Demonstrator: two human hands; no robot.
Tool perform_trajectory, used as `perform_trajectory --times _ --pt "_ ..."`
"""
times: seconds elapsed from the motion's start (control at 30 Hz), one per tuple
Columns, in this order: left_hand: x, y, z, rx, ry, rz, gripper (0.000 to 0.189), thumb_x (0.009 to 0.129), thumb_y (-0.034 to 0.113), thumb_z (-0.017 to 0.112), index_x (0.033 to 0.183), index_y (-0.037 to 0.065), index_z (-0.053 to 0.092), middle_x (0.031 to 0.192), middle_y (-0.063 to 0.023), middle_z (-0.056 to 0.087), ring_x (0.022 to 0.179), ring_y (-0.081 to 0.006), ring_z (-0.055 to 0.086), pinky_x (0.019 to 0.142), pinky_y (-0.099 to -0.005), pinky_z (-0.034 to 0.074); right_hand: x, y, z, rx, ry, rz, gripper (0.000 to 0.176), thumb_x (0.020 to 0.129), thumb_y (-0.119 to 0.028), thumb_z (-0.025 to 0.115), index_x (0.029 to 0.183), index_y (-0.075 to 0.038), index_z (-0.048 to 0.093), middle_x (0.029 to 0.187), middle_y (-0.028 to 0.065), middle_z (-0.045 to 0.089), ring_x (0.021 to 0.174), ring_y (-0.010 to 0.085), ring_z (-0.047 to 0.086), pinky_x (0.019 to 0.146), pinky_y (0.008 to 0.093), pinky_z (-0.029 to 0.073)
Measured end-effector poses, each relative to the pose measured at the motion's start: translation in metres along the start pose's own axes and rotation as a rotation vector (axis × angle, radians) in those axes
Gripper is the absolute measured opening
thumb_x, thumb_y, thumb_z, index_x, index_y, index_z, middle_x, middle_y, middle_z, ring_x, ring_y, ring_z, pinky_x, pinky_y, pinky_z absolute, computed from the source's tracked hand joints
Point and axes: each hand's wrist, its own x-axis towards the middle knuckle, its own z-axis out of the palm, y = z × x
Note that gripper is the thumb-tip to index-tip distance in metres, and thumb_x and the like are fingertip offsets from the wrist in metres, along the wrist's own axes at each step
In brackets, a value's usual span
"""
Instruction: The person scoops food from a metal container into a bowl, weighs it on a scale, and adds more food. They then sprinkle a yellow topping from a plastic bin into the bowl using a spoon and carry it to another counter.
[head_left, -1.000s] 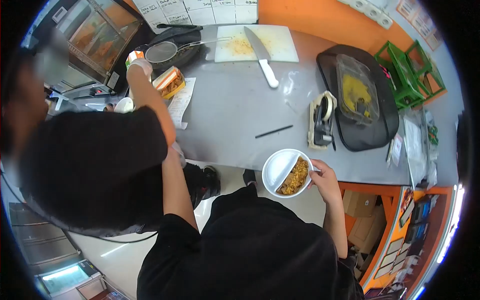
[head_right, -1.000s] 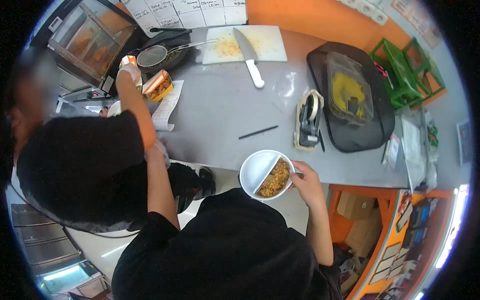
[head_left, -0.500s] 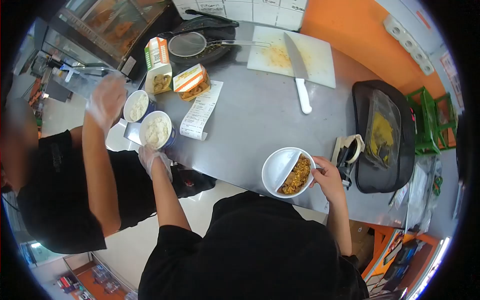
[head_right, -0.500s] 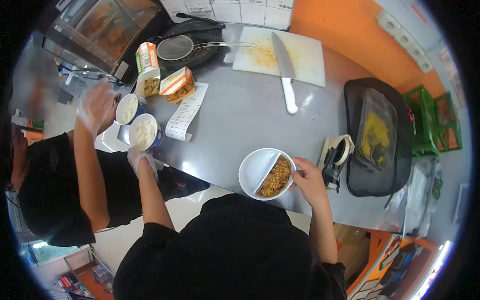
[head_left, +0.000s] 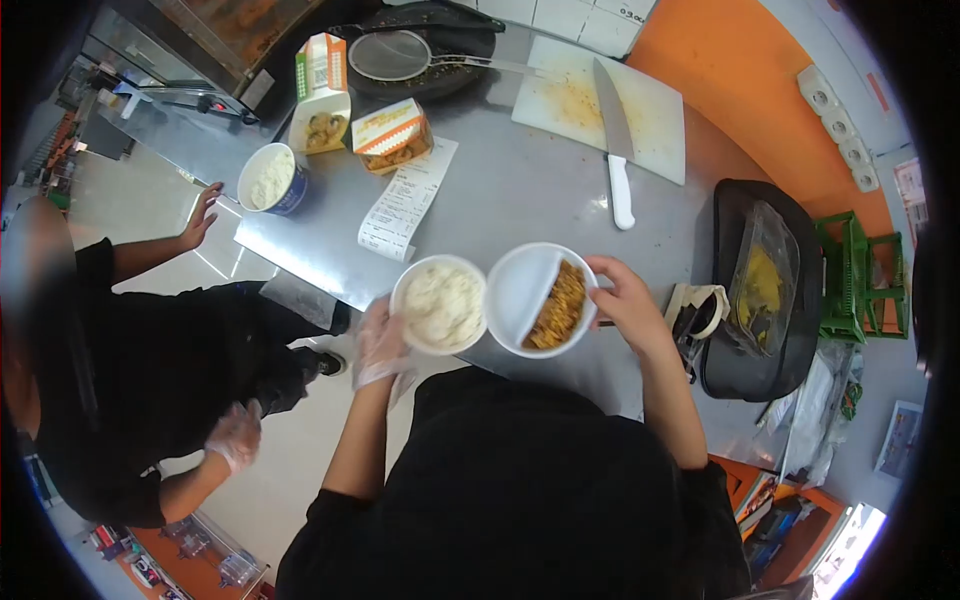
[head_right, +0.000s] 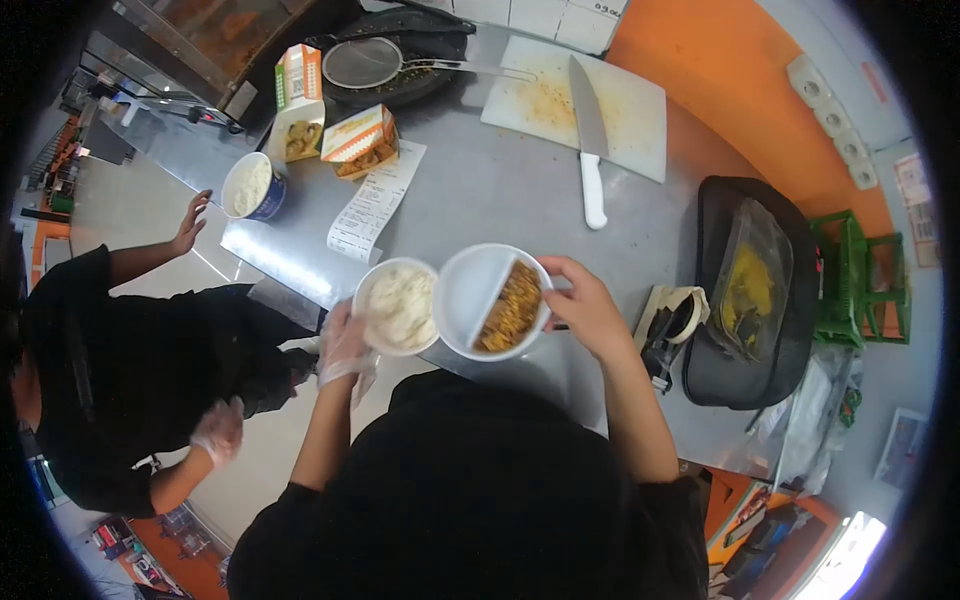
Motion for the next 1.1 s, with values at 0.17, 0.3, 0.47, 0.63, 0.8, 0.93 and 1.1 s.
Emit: perform_trajectory --times 0.17,0.3,0.47,0.63,0.8,0.93,1.1 --pt "0.022 0.035 0.051 -0.195 -0.120 -0.052 0.036 0.088 0.029 0.047 0.106 0.002 0.062 0.103 -0.0149 0.063 0.097 -0.0268 0.059 0.088 -0.0354 0.043 0.048 0.016 0.021 -0.042 -0.037 -0.059 0.036 0.085 0.000 0.051 0.120 0.002 0.050 0.115 0.0095 0.054 0.075 0.0150 0.061 0.057 0.0257 0.051" --pt "0.042 0.033 0.052 -0.314 -0.205 0.027 0.031 0.091 0.031 0.048 0.093 0.003 0.061 0.085 -0.0083 0.060 0.083 -0.0215 0.056 0.077 -0.0366 0.043 0.061 0.014 0.030 -0.132 0.016 -0.063 0.035 0.085 0.001 0.053 0.120 0.003 0.050 0.121 0.0114 0.047 0.072 0.0159 0.061 0.057 0.0258 0.052" --pt "0.027 0.070 0.038 -0.170 -0.244 0.046 0.016 0.088 0.017 0.055 0.094 0.003 0.059 0.083 -0.0053 0.057 0.079 -0.0128 0.052 0.072 -0.0297 0.043 0.066 0.019 0.028 -0.189 -0.099 -0.052 0.036 0.088 -0.004 0.055 0.123 0.002 0.049 0.128 0.0132 0.040 0.067 0.0153 0.061 0.056 0.0254 0.052" --pt "0.035 0.060 0.052 -0.353 -0.192 0.251 0.028 0.090 0.019 0.056 0.114 0.004 0.057 0.097 -0.0072 0.060 0.089 -0.0131 0.055 0.081 -0.0275 0.045 0.056 0.018 0.039 -0.296 0.057 -0.128 0.042 0.090 -0.008 0.054 0.130 -0.004 0.046 0.122 0.0156 0.044 0.075 0.0193 0.059 0.068 0.0303 0.051" --pt "0.052 0.064 0.062 -0.316 -0.248 0.339 0.044 0.097 0.026 0.046 0.136 0.005 0.044 0.111 -0.0084 0.059 0.098 -0.0147 0.056 0.087 -0.0263 0.044 0.087 0.052 0.037 -0.466 0.139 -0.410 0.042 0.095 -0.014 0.046 0.136 -0.010 0.042 0.107 0.0176 0.053 0.091 0.0262 0.055 0.085 0.0383 0.044" --pt "0.087 0.001 0.072 -0.211 -0.378 0.474 0.045 0.096 0.020 0.043 0.138 0.007 0.040 0.122 -0.0072 0.057 0.104 -0.0156 0.056 0.090 -0.0266 0.044 0.106 0.084 0.055 -0.186 0.099 -0.388 0.041 0.092 -0.012 0.045 0.131 0.000 0.045 0.128 0.0209 0.049 0.114 0.0285 0.050 0.099 0.0358 0.039" --pt "0.225 -0.123 0.068 -0.008 -0.392 1.129 0.049 0.097 0.023 0.037 0.143 0.009 0.029 0.142 -0.0139 0.039 0.130 -0.0265 0.038 0.107 -0.0365 0.032 0.081 0.073 0.053 -0.056 0.299 -0.430 0.043 0.089 -0.013 0.055 0.129 -0.006 0.042 0.120 0.0185 0.049 0.104 0.0302 0.054 0.086 0.0395 0.046"
